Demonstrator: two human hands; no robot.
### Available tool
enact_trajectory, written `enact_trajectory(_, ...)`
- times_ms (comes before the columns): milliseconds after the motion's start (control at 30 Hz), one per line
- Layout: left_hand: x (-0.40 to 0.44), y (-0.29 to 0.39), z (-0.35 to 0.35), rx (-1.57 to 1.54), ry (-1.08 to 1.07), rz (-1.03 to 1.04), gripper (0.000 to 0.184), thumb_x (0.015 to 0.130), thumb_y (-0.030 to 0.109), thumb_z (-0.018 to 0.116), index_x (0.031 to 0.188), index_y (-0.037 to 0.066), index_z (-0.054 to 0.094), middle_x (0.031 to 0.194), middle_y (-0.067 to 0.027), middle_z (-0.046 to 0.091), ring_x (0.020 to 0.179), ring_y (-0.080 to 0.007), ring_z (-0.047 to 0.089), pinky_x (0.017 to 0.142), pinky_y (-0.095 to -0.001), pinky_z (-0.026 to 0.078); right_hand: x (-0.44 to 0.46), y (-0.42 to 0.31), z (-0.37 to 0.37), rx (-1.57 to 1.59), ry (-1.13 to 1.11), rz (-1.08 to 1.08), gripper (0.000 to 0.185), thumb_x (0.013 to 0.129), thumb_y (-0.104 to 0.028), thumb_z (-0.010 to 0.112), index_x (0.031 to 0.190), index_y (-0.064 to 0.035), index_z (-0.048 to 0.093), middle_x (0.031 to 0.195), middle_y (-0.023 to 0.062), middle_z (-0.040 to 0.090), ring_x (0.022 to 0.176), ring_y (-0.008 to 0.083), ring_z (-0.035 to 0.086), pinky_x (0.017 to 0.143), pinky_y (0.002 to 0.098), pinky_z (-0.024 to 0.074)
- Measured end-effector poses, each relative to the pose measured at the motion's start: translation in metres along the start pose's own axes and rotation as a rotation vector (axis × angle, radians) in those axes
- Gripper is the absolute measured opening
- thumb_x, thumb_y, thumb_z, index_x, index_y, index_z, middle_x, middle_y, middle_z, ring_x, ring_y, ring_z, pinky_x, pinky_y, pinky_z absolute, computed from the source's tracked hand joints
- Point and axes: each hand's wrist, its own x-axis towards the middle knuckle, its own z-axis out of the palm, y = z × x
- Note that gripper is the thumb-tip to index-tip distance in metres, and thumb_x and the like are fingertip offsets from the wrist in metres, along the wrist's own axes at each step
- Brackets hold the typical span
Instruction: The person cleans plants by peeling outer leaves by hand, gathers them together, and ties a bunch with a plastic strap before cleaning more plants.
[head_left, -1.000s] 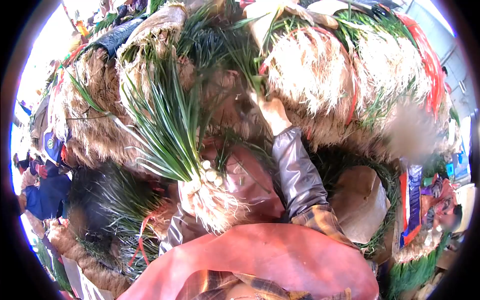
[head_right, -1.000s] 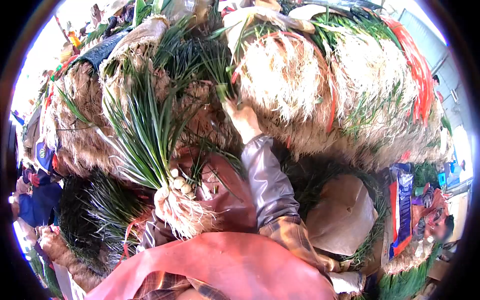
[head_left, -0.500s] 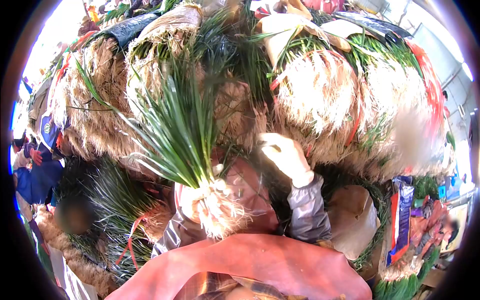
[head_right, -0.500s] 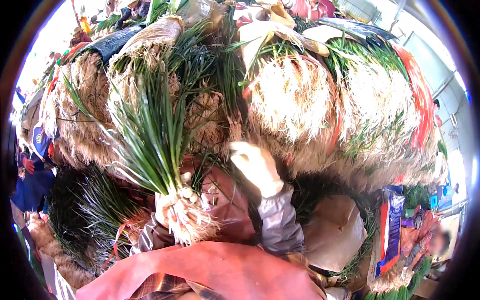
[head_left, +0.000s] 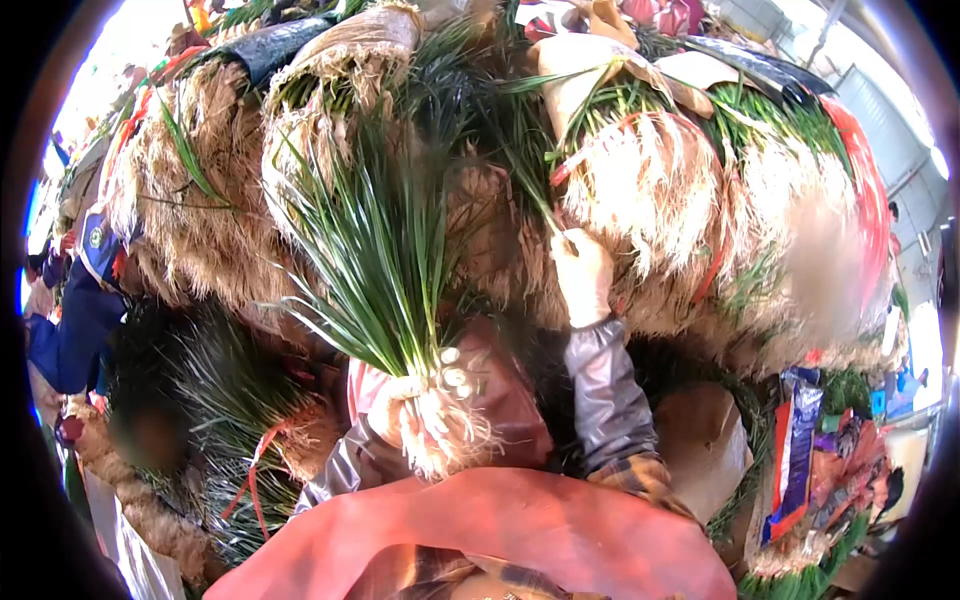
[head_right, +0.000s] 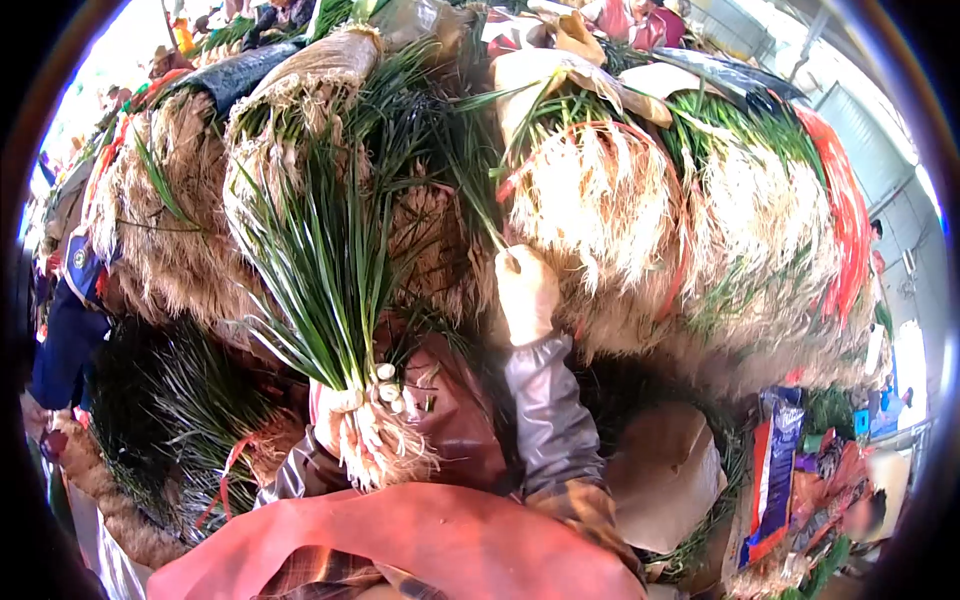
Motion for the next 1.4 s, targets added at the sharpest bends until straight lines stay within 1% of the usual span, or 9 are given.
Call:
enact_trajectory(133, 0.008, -0.008, 0.044, 0.028, 0.078, 0.080, 0.045, 0.081, 0.014, 0.062, 0.120, -0.005, 0.054, 0.111, -0.0241, 0.063, 0.105, -0.0385, 0.062, 0.089, -0.0523, 0.053, -0.061, -0.031, -0.016, 0.265, 0.197, -0.320, 0.006, 0.087, -0.011, 0.069, 0.089, -0.0060, 0.068, 0.075, 0.0052, 0.069, 0.068, 0.0156, 0.066, 0.062, 0.0267, 0.0499)
enact_trajectory(200, 0.017, -0.011, 0.008, 0.009, 0.143, 0.014, 0.042, 0.085, 0.015, 0.058, 0.121, -0.005, 0.053, 0.085, -0.0201, 0.066, 0.066, -0.0294, 0.066, 0.066, -0.0436, 0.058, -0.089, -0.047, -0.024, 0.265, -0.141, -0.503, 0.011, 0.085, -0.015, 0.073, 0.089, -0.0053, 0.068, 0.088, 0.0073, 0.069, 0.074, 0.0177, 0.066, 0.067, 0.0310, 0.0516)
enact_trajectory(267, 0.019, -0.009, -0.010, -0.032, 0.061, -0.061, 0.040, 0.086, 0.015, 0.057, 0.121, -0.005, 0.053, 0.086, -0.0199, 0.067, 0.068, -0.0302, 0.067, 0.068, -0.0444, 0.058, -0.108, -0.050, -0.021, 0.313, -0.113, -0.555, 0.014, 0.084, -0.022, 0.073, 0.093, -0.0101, 0.072, 0.086, 0.0045, 0.069, 0.078, 0.0180, 0.065, 0.072, 0.0340, 0.0511)
enact_trajectory(400, 0.009, -0.007, 0.006, 0.017, 0.096, 0.047, 0.042, 0.084, 0.013, 0.060, 0.121, -0.006, 0.054, 0.112, -0.0235, 0.064, 0.095, -0.0328, 0.066, 0.083, -0.0427, 0.057, -0.115, -0.018, 0.000, 0.442, -0.118, -0.026, 0.021, 0.092, -0.025, 0.064, 0.102, -0.0075, 0.071, 0.096, 0.0104, 0.071, 0.083, 0.0243, 0.068, 0.073, 0.0329, 0.0534)
enact_trajectory(533, 0.004, -0.009, 0.005, -0.152, 0.021, 0.093, 0.040, 0.081, 0.011, 0.063, 0.116, -0.007, 0.056, 0.101, -0.0224, 0.066, 0.090, -0.0336, 0.066, 0.076, -0.0444, 0.058, -0.101, -0.037, 0.011, 1.360, -0.749, 0.600, 0.036, 0.098, -0.032, 0.058, 0.108, 0.0013, 0.067, 0.088, 0.0086, 0.070, 0.083, 0.0175, 0.068, 0.072, 0.0288, 0.0535)
enact_trajectory(633, 0.001, -0.012, 0.016, -0.143, 0.021, 0.171, 0.035, 0.080, 0.010, 0.064, 0.109, -0.007, 0.057, 0.097, -0.0247, 0.065, 0.081, -0.0344, 0.066, 0.069, -0.0441, 0.059, -0.090, -0.054, 0.032, 1.405, -0.840, 0.479, 0.030, 0.095, -0.030, 0.063, 0.099, 0.0000, 0.070, 0.077, 0.0041, 0.068, 0.055, 0.0072, 0.054, 0.047, 0.0216, 0.0408)
enact_trajectory(933, -0.003, -0.005, -0.001, 0.183, 0.167, 0.081, 0.038, 0.076, 0.010, 0.068, 0.107, -0.010, 0.057, 0.090, -0.0212, 0.066, 0.073, -0.0298, 0.065, 0.069, -0.0380, 0.057, -0.111, -0.043, 0.044, 0.064, -0.135, -0.156, 0.033, 0.093, -0.037, 0.059, 0.082, -0.0074, 0.070, 0.070, 0.0160, 0.065, 0.063, 0.0318, 0.066, 0.057, 0.0404, 0.0503)
enact_trajectory(1067, -0.006, -0.010, -0.012, -0.236, -0.108, -0.088, 0.038, 0.081, 0.011, 0.065, 0.114, -0.004, 0.056, 0.096, -0.0207, 0.065, 0.083, -0.0289, 0.066, 0.074, -0.0392, 0.058, -0.081, 0.029, 0.053, 1.203, -0.108, 0.614, 0.033, 0.094, -0.033, 0.059, 0.104, -0.0016, 0.062, 0.082, 0.0052, 0.066, 0.060, 0.0102, 0.058, 0.053, 0.0236, 0.0474)
enact_trajectory(1400, -0.019, -0.004, -0.009, -0.102, -0.031, 0.035, 0.035, 0.082, 0.009, 0.061, 0.113, -0.006, 0.057, 0.099, -0.0207, 0.067, 0.092, -0.0284, 0.066, 0.079, -0.0376, 0.058, -0.103, -0.052, 0.032, 1.630, -0.816, 0.204, 0.036, 0.098, -0.028, 0.054, 0.113, 0.0037, 0.064, 0.078, -0.0002, 0.063, 0.059, 0.0038, 0.046, 0.056, 0.0174, 0.0371)
